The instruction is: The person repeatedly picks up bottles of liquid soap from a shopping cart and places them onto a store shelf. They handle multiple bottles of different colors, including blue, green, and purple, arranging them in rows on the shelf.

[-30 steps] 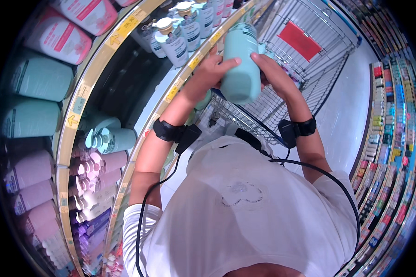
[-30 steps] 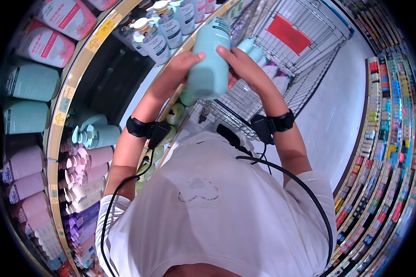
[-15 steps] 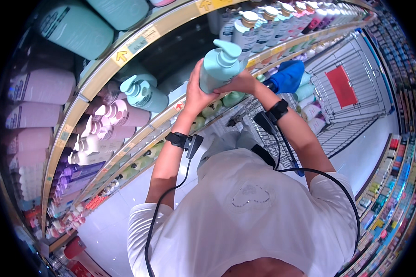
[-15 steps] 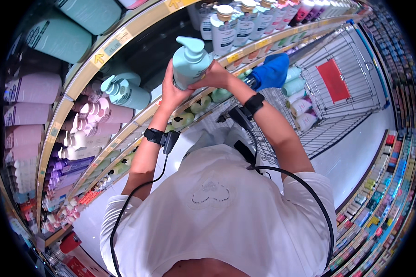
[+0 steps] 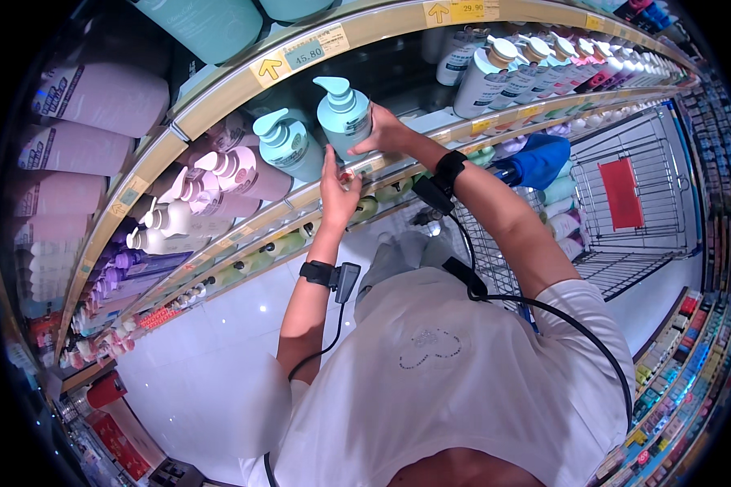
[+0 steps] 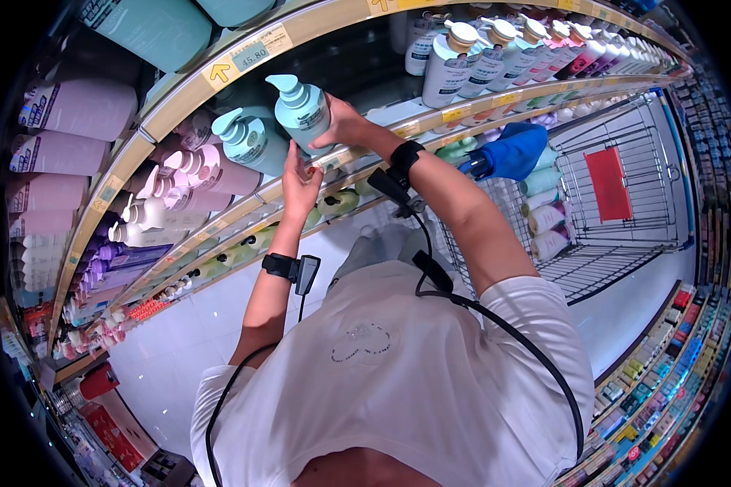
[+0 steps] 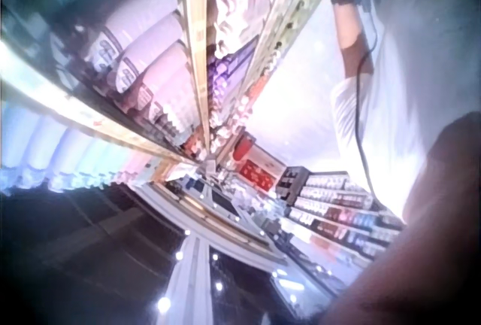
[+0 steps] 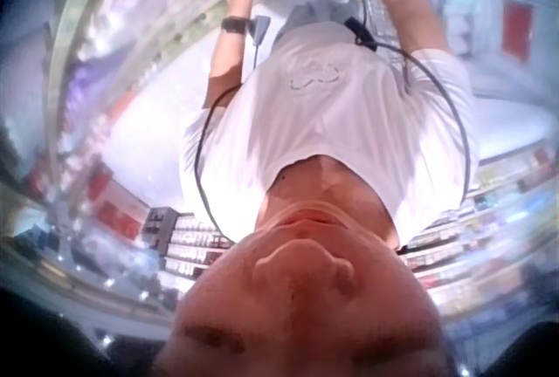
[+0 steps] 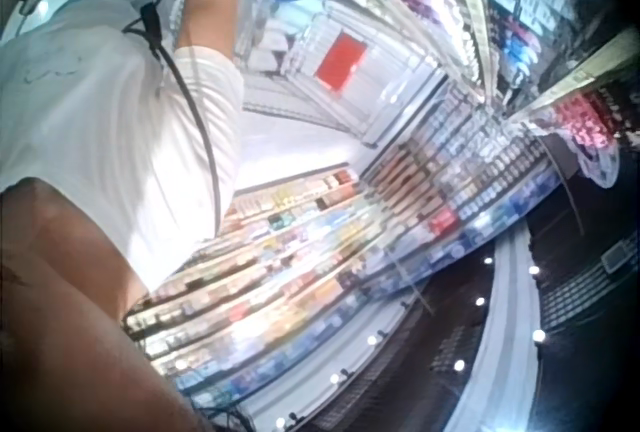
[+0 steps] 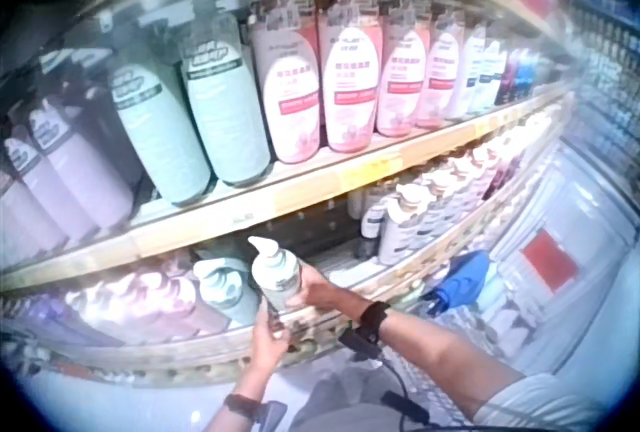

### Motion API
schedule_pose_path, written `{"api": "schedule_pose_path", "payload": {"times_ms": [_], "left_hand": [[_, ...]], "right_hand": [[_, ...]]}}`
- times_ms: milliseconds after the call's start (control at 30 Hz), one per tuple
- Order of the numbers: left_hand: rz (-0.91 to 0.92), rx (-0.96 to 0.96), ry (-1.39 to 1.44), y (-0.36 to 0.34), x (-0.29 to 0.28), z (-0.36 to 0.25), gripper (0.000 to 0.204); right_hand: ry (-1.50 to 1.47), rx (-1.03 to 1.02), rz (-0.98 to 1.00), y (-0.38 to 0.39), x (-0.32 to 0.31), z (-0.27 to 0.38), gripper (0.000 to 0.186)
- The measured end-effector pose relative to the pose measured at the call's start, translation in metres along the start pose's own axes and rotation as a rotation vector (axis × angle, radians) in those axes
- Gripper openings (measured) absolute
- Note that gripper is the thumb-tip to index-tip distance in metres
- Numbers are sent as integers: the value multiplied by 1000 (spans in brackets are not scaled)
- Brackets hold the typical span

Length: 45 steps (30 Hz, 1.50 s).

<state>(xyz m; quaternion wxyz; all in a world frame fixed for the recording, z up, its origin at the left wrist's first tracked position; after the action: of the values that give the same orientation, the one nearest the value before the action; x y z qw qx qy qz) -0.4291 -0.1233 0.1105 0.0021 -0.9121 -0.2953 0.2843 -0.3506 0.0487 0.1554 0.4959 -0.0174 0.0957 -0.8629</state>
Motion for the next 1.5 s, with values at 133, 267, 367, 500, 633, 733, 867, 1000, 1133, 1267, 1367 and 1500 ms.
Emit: {"api": "schedule_pose_path", "payload": {"times_ms": [133,267,367,500,633,733,867,1000,1133,1267,1367,1500], "left_hand": [[-38,-5,0,2,0,1,81],[-73,-53,48,6,4,-2,78],[-64,-67,64,8,11,2,76],[-5,-68,76,11,12,9,78],[51,-98,135,11,11,6,80],[62,-123,156,10,8,5,81],[-10,-50,77,11,11,14,79],[62,-96,123,11,10,8,82],[28,-93,114,11,10,12,81],[12,-75,122,10,12,12,81],[27,-75,129,11,11,11,81],[53,-43,144,15,11,21,80]], "right_hand": [[-49,5,43,-5,8,-1,90],[117,16,82,0,4,-6,95],[134,85,88,8,-2,-30,94],[147,42,27,10,2,-44,91],[247,-74,-35,11,8,-47,92],[241,-80,-86,17,10,-45,92],[213,-47,-50,18,10,-38,91],[262,-64,-63,22,8,-38,88],[232,-11,-91,26,9,-32,87],[207,27,-88,27,9,-21,88],[253,29,-87,28,8,-21,84],[210,32,-73,27,9,-19,85]]}}
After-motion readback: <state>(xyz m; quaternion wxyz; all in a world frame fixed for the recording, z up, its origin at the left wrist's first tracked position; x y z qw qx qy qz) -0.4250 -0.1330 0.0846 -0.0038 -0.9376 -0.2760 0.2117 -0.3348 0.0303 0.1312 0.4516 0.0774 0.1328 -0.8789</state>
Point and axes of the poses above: each hand's wrist, its own y-axis away from the middle knuckle, its own x-axis out of the palm, z = x × y, the point moved 1 cm from there along -y, towards the middle knuckle, and after that the axes turned 11 degrees about -y, right-handed, at the moved point
